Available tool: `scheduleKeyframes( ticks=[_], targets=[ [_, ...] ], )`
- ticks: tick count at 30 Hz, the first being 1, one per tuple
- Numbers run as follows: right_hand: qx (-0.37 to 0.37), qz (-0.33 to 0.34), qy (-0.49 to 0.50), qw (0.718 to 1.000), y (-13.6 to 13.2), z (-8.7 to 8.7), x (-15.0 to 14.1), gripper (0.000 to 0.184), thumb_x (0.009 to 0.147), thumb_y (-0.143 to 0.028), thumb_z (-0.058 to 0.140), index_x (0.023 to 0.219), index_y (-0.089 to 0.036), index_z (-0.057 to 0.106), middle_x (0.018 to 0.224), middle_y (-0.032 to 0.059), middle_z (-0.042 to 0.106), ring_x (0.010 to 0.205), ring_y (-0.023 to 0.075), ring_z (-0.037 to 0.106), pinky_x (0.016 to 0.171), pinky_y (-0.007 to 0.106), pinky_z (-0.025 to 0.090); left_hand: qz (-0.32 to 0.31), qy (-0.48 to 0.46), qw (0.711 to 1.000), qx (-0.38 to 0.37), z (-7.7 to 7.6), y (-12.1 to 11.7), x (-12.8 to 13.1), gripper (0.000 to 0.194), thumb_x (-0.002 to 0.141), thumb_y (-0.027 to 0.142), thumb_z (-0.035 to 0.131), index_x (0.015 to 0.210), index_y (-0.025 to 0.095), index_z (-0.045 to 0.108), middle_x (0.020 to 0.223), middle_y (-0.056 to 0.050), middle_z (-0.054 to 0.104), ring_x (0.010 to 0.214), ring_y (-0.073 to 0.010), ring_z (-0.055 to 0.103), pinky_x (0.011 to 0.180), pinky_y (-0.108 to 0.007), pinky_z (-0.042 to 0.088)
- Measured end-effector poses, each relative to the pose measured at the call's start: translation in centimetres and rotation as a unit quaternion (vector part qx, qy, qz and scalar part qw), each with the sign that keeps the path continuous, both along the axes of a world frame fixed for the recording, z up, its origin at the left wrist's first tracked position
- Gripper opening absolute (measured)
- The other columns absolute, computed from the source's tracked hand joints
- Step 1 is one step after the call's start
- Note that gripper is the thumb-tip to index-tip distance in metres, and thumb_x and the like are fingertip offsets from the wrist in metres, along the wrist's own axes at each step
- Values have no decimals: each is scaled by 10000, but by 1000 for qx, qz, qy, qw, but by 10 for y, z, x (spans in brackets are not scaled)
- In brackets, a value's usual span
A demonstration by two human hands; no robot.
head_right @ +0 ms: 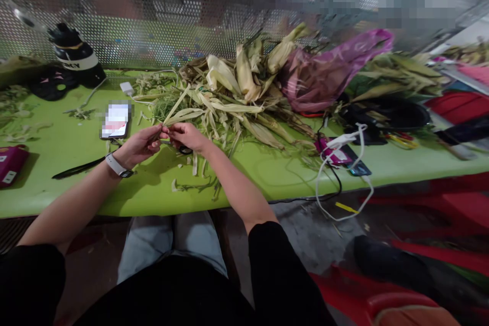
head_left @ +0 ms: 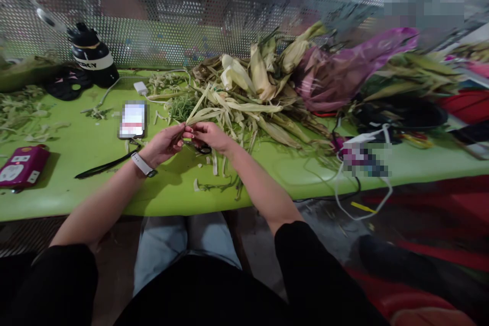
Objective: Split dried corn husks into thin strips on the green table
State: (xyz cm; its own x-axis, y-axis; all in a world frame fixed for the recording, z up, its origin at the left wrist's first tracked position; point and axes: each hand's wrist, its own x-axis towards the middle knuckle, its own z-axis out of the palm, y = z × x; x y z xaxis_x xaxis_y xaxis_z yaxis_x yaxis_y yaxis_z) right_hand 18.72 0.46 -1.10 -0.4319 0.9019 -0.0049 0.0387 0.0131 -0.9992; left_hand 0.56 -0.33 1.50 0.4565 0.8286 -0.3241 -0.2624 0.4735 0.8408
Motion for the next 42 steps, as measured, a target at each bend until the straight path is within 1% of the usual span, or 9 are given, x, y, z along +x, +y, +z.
scheduleKeyframes(
  ticks=[3,7,13,18,22,26,29,35,42],
  targets=[
    [74,-31,-112,990,-4,5,1,446,836,-591,631,864,-146,629,601,-29,553,530,101,494,537,232,388,39,36,998,43,-4,2,-2,189,935,285,589,866,131,674,715,-22,642,447,-33,469,395,-142,348],
    [283,-87,-246,923,-14,13,-2,310,933,-412,550,824,-152,680,736,28,620,689,139,541,677,267,396,102,109,977,153,-12,5,0,261,933,309,594,753,129,654,604,11,558,488,-51,467,479,-165,381],
    [409,-24,-313,857,-23,16,-4,314,984,-333,454,818,-177,670,827,74,622,764,177,543,719,302,401,112,149,951,246,-18,-1,7,293,902,321,615,669,143,608,583,19,519,505,-65,408,492,-200,322],
    [409,-45,-259,874,-23,17,-4,319,985,-377,459,798,-199,647,826,66,597,798,185,549,751,325,435,112,128,958,230,-19,0,7,305,876,359,642,658,152,593,576,23,498,503,-67,398,494,-209,314],
    [370,-102,-161,909,-26,25,-6,344,931,-478,543,733,-201,595,1024,91,618,934,198,576,805,344,474,101,101,973,182,-20,3,3,300,835,386,691,677,149,600,588,20,506,496,-62,410,476,-202,309],
    [217,-64,-59,972,-27,26,-9,373,933,-546,493,776,-210,540,920,63,647,803,169,603,668,304,487,89,79,981,153,-18,2,2,304,817,402,716,699,145,604,606,19,528,510,-57,444,491,-186,343],
    [132,-72,-36,988,-24,19,-11,322,910,-529,527,814,-227,470,715,5,598,628,147,565,571,280,448,84,62,986,127,-17,1,3,281,802,414,736,785,148,646,729,-14,629,614,-84,551,578,-202,435],
    [255,-77,-203,942,-22,12,-11,217,845,-384,635,905,-182,579,782,20,625,682,144,556,682,285,452,131,101,982,92,-22,4,4,184,850,357,698,916,188,733,949,-36,717,700,-86,575,553,-191,385],
    [328,-80,-312,888,-20,3,-17,247,885,-287,599,1073,-141,666,900,87,674,792,193,597,792,321,457,132,80,983,99,-25,1,7,225,815,372,721,911,170,745,913,-38,727,698,-103,575,579,-206,409]
  ],
)
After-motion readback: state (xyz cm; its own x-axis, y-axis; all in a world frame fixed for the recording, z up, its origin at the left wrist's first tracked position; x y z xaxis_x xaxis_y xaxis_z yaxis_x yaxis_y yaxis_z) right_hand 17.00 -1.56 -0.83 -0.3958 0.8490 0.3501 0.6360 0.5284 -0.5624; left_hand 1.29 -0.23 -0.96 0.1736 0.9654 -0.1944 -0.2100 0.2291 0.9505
